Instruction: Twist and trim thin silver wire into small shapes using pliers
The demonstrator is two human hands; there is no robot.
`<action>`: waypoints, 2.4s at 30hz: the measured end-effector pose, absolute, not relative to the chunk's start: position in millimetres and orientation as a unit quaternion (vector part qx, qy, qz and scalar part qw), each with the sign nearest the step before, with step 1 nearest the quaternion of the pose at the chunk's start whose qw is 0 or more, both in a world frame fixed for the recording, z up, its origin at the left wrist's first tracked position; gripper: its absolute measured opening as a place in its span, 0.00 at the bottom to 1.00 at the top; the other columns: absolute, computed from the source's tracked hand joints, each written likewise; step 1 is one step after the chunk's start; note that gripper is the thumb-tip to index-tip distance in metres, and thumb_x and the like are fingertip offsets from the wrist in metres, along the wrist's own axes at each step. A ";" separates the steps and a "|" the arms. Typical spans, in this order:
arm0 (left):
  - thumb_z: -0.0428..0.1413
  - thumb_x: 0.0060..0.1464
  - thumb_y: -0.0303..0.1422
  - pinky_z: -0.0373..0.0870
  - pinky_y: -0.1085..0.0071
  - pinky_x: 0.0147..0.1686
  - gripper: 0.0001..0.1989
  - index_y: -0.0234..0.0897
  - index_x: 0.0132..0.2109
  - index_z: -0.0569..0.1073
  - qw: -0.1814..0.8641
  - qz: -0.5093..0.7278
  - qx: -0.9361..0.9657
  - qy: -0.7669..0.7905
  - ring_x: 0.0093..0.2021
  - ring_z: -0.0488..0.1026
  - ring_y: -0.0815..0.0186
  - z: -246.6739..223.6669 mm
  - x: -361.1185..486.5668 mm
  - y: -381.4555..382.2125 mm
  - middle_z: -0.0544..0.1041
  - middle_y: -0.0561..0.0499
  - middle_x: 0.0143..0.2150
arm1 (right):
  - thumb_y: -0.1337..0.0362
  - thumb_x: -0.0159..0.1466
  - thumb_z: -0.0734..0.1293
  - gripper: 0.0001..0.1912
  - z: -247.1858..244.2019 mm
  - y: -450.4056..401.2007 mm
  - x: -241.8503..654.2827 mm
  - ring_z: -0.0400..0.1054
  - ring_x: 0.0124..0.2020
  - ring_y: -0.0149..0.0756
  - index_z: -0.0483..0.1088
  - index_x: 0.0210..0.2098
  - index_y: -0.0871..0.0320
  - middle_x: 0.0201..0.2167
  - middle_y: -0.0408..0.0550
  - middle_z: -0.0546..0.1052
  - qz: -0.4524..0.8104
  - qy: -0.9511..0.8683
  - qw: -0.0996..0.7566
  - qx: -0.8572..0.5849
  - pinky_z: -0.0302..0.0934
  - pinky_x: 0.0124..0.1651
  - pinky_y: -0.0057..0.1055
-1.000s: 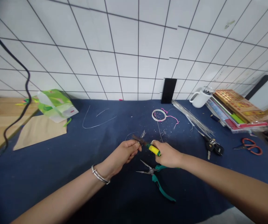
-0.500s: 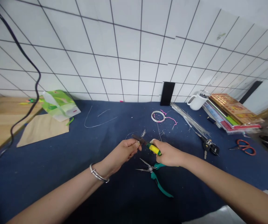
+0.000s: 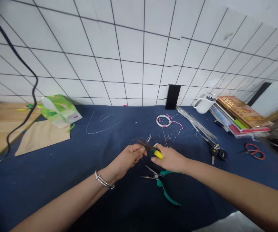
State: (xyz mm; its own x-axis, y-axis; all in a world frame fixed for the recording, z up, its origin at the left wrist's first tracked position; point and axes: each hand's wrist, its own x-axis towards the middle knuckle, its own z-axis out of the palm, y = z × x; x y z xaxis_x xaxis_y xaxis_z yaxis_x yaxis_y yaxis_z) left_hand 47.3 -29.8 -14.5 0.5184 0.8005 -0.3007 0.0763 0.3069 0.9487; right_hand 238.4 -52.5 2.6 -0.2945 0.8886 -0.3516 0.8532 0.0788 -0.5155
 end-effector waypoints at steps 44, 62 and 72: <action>0.47 0.54 0.38 0.44 0.78 0.18 0.13 0.33 0.30 0.68 0.689 0.299 0.524 0.401 0.18 0.47 0.76 -0.8 43.7 -35.7 0.52 0.59 0.19 | 0.69 0.49 0.63 0.14 19.5 -42.7 242.6 0.59 0.25 0.28 0.61 0.36 0.58 0.26 0.39 0.66 0.496 -0.680 0.053 -0.538 0.52 0.25 0.23; 0.49 0.52 0.39 0.38 0.78 0.16 0.12 0.33 0.30 0.67 0.727 0.258 0.477 0.420 0.16 0.45 0.78 -2.9 37.4 -24.4 0.54 0.60 0.18 | 0.69 0.48 0.64 0.13 34.3 -29.8 231.6 0.61 0.27 0.29 0.62 0.34 0.59 0.30 0.42 0.69 0.517 -0.658 -0.001 -0.547 0.54 0.27 0.24; 0.49 0.50 0.41 0.36 0.77 0.15 0.13 0.34 0.29 0.67 0.737 0.220 0.491 0.410 0.15 0.44 0.77 -13.5 38.5 -21.5 0.52 0.60 0.17 | 0.70 0.46 0.65 0.23 14.5 -38.6 234.7 0.61 0.26 0.31 0.62 0.43 0.59 0.30 0.44 0.70 0.435 -0.661 -0.001 -0.612 0.51 0.25 0.24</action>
State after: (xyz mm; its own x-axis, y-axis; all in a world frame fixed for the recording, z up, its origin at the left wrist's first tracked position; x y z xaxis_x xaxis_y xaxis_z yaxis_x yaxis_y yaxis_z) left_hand 38.5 -21.5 -13.5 0.5668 0.7269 -0.3877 0.0776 0.4214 0.9036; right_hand 234.7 -38.6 14.5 -0.2521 0.8077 -0.5330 0.8089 -0.1265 -0.5742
